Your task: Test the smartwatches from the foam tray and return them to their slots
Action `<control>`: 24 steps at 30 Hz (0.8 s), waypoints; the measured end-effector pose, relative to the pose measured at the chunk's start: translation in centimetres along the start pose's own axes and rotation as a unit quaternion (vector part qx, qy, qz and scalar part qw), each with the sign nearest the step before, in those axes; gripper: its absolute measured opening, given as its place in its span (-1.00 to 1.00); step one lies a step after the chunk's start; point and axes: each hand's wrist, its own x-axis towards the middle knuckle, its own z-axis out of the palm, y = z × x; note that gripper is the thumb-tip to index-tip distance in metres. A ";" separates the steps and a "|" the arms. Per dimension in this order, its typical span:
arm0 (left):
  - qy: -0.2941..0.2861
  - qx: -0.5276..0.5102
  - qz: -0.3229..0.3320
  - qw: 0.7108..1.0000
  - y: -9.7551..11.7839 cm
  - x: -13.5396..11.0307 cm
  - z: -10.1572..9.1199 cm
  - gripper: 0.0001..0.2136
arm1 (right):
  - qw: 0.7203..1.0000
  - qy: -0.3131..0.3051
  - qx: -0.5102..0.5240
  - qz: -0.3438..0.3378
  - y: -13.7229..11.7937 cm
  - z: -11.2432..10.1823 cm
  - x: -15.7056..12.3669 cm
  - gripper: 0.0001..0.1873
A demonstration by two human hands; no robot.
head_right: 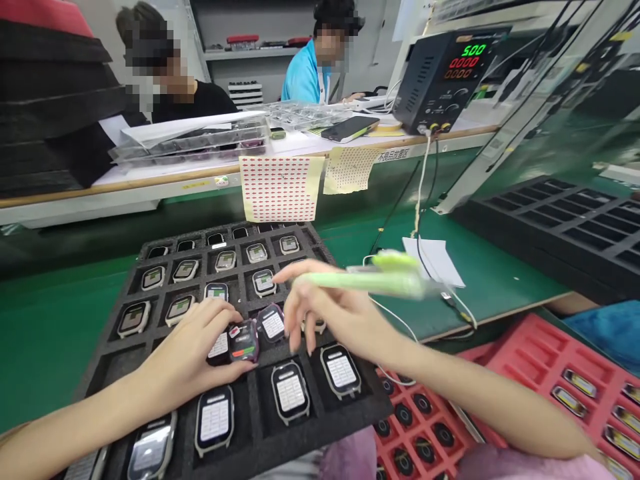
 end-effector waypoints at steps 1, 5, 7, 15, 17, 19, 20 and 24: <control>0.005 -0.009 0.001 1.000 0.1 -0.1 0.1 -0.70 | 1.000 -0.016 -0.010 0.019 0.5 1.2 0.1 -0.65; 0.017 -0.037 -0.009 0.999 0.4 -0.4 0.3 -0.73 | 0.993 0.002 -0.118 0.006 1.5 3.8 0.9 -0.83; 0.026 -0.042 -0.012 0.999 0.5 -0.6 0.3 -0.75 | 0.991 0.009 -0.133 0.015 1.6 4.3 1.4 -0.87; 0.047 -0.070 -0.024 0.996 0.3 -0.4 0.5 -0.74 | 0.975 0.022 -0.220 -0.027 2.5 5.6 2.8 -0.85; 0.041 -0.083 -0.025 0.995 0.3 -0.3 0.5 -0.74 | 0.975 0.010 -0.220 -0.039 3.1 5.9 3.0 -0.83; 0.030 -0.091 -0.030 0.995 0.3 -0.3 0.4 -0.75 | 0.976 -0.002 -0.213 -0.050 3.6 6.1 3.1 -0.84; 0.025 -0.092 -0.033 0.995 0.3 -0.2 0.4 -0.75 | 0.976 -0.005 -0.211 -0.054 3.8 6.2 3.1 -0.85; 0.021 -0.089 -0.038 0.995 0.3 -0.1 0.4 -0.72 | 0.973 0.000 -0.222 -0.056 4.1 6.1 3.0 -0.85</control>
